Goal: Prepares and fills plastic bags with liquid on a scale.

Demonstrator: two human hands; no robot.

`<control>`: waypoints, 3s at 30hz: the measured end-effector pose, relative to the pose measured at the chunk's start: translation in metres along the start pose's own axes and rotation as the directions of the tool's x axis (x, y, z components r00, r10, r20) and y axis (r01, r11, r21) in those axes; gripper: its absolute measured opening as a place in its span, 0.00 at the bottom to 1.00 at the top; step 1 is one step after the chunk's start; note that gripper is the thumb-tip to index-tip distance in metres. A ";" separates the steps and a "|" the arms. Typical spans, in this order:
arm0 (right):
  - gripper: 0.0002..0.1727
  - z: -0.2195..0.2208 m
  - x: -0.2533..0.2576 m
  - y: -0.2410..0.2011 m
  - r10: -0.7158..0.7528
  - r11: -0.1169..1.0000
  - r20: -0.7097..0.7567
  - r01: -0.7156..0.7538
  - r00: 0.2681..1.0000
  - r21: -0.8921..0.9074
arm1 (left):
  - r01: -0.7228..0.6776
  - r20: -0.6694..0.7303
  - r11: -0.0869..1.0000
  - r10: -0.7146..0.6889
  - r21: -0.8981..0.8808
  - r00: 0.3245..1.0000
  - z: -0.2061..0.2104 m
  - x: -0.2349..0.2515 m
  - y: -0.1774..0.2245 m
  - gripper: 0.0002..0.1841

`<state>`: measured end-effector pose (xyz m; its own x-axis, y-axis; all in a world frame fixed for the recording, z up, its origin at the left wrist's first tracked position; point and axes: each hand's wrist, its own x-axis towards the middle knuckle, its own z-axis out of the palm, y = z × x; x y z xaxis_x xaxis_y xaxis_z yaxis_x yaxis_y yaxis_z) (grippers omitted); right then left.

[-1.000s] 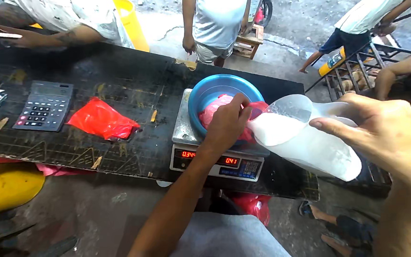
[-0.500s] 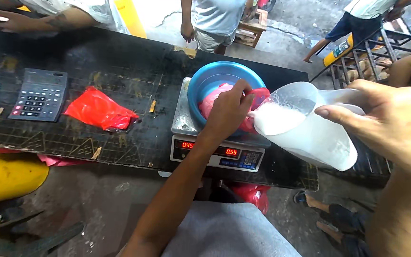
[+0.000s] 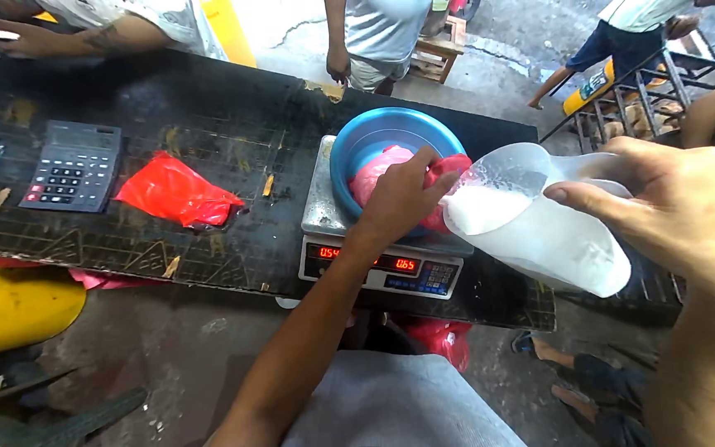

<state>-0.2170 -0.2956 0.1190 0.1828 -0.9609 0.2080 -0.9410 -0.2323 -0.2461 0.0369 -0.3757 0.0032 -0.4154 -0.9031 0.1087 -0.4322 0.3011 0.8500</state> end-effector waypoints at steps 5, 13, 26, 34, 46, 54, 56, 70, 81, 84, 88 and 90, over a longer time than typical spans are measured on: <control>0.29 -0.002 0.000 0.000 0.000 1.000 -0.003 -0.001 1.000 -0.017 | -0.021 0.037 0.999 0.019 0.046 0.999 -0.001 -0.001 0.002 0.13; 0.29 -0.002 -0.001 0.003 0.001 1.000 0.007 -0.001 1.000 -0.008 | -0.019 -0.027 0.996 0.021 0.087 0.999 0.001 0.001 0.001 0.10; 0.29 0.002 -0.004 0.006 0.017 1.000 -0.006 -0.017 1.000 -0.007 | -0.045 -0.034 0.997 0.047 0.059 0.998 0.004 0.003 -0.003 0.12; 0.29 -0.004 0.003 0.003 0.004 0.999 0.029 -0.003 1.000 -0.037 | -0.031 -0.021 0.997 0.032 0.069 0.999 0.003 0.002 0.000 0.09; 0.31 -0.005 0.006 0.008 0.003 0.999 0.055 -0.001 0.999 -0.039 | -0.040 -0.057 0.997 0.043 0.064 0.997 0.004 0.001 -0.003 0.10; 0.31 0.003 -0.004 0.012 0.022 0.999 -0.016 -0.023 1.000 -0.027 | -0.048 -0.073 0.997 0.053 0.067 0.996 0.007 0.003 -0.006 0.11; 0.32 0.007 -0.007 0.013 0.048 0.999 -0.033 -0.048 0.998 -0.010 | -0.047 -0.088 0.996 0.054 0.070 0.995 0.008 0.003 -0.008 0.11; 0.32 0.014 -0.014 0.012 0.046 0.999 -0.072 -0.045 0.996 0.017 | -0.021 -0.033 0.994 0.025 0.108 0.999 0.008 -0.003 -0.011 0.14; 0.30 0.004 0.005 -0.001 -0.059 0.998 0.008 0.059 0.998 -0.034 | -0.043 -0.221 0.976 0.092 0.215 0.971 0.014 -0.008 -0.011 0.13; 0.32 0.003 0.009 -0.003 -0.066 0.996 0.019 0.067 0.998 -0.055 | -0.050 -0.214 0.990 0.078 0.132 0.974 0.012 -0.005 -0.017 0.13; 0.33 0.003 0.012 -0.003 -0.049 0.996 0.049 0.052 0.998 -0.070 | -0.061 -0.199 0.993 0.080 0.096 0.977 0.009 -0.007 -0.019 0.11; 0.32 0.002 0.012 -0.001 -0.054 0.996 0.053 0.058 0.997 -0.071 | -0.052 -0.183 0.996 0.065 0.077 0.981 0.008 -0.007 -0.019 0.10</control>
<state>-0.2133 -0.3074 0.1201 0.2480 -0.9535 0.1709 -0.9468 -0.2760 -0.1655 0.0415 -0.3728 -0.0173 -0.2892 -0.9223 0.2563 -0.4704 0.3701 0.8011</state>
